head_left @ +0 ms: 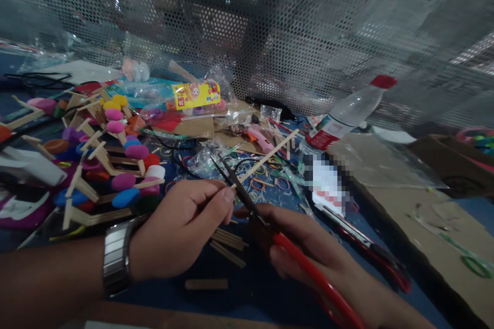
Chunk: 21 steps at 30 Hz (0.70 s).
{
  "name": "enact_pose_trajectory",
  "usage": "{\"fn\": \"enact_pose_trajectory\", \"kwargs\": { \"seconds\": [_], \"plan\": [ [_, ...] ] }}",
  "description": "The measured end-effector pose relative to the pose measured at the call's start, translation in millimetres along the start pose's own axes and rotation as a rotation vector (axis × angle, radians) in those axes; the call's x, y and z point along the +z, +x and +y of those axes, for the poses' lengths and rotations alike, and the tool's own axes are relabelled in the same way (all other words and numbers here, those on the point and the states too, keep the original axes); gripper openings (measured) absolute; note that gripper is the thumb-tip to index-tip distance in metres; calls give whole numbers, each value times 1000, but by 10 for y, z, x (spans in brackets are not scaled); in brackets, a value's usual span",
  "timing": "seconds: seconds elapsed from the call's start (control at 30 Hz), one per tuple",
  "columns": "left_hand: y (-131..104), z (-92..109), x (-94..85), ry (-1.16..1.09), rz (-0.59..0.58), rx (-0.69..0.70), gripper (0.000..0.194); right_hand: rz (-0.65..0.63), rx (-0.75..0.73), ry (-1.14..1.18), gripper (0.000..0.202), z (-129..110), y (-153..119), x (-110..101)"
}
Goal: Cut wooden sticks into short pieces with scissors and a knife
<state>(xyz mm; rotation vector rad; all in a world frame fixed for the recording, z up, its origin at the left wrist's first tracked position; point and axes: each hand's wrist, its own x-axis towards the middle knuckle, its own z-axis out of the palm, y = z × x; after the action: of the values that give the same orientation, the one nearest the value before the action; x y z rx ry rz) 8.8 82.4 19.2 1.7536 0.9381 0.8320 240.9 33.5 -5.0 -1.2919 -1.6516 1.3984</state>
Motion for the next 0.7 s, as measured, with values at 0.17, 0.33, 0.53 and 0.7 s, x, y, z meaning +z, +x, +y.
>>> {"fn": "enact_pose_trajectory", "kwargs": {
  "seconds": [0.17,0.33,0.53,0.7],
  "plan": [
    [-17,-16,6,42,10,46,40,-71,-48,-14,49,-176,90,9],
    [-19,-9,2,128,42,97,40,-106,-139,-60,42,-287,129,16],
    [-18,30,6,215,76,177,35,18,-228,-274,41,-269,126,45],
    [-43,-2,26,221,77,220,40,154,-419,-499,39,-279,166,37]
  ]
}}
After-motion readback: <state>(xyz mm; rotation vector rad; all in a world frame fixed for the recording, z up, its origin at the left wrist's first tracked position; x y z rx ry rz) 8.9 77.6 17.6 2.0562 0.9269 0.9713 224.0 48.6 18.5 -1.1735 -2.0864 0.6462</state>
